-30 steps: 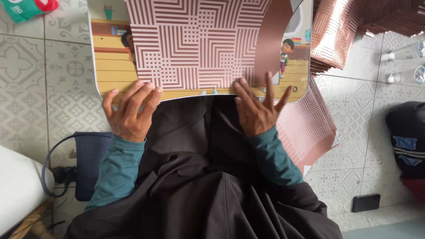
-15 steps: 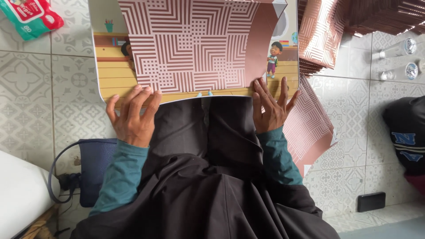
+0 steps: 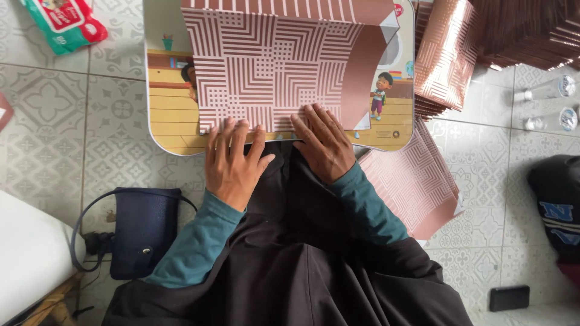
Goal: Folding and assembling pre-printed paper sheets into small boxes on a lap desk.
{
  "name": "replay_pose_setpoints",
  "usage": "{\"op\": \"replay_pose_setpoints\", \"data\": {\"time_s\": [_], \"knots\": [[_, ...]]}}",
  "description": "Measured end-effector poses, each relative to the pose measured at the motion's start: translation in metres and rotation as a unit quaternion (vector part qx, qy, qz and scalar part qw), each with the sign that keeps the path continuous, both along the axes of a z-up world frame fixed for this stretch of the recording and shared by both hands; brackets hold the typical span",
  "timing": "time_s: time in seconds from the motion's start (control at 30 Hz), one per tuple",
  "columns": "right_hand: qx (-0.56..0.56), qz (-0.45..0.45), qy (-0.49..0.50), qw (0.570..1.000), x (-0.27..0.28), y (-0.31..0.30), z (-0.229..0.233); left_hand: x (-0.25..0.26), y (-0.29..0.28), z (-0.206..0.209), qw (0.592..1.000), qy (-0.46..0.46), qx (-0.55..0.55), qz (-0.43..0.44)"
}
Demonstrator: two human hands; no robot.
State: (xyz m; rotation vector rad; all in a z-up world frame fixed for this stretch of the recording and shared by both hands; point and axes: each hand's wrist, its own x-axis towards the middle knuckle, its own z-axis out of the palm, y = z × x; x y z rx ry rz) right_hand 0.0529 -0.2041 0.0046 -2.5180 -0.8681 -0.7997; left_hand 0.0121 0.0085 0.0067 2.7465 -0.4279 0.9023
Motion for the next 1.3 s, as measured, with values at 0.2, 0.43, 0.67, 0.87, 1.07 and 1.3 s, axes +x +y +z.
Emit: {"op": "replay_pose_setpoints", "data": {"time_s": [0.2, 0.43, 0.67, 0.87, 1.07, 1.3], "knots": [[-0.032, 0.022, -0.032, 0.999, 0.0, -0.009, -0.002, 0.056, -0.001, -0.024, 0.999, 0.0, -0.036, -0.012], [-0.024, 0.106, -0.05, 0.993, -0.01, -0.019, 0.024, 0.068, -0.052, -0.014, 0.994, 0.027, -0.076, -0.068], [-0.01, 0.104, 0.047, 0.993, -0.02, -0.023, 0.025, 0.043, -0.053, -0.039, 0.988, 0.154, -0.004, -0.008], [-0.044, 0.037, 0.12, 0.991, 0.057, 0.004, -0.005, 0.046, -0.058, -0.051, 0.994, 0.11, -0.002, 0.023], [-0.134, -0.112, 0.235, 0.956, 0.155, 0.026, -0.041, 0.043, -0.057, -0.036, 0.983, 0.181, -0.017, 0.004], [-0.1, -0.155, 0.14, 0.973, 0.187, 0.038, -0.039, 0.047, -0.055, -0.034, 0.978, 0.208, -0.025, -0.018]]}}
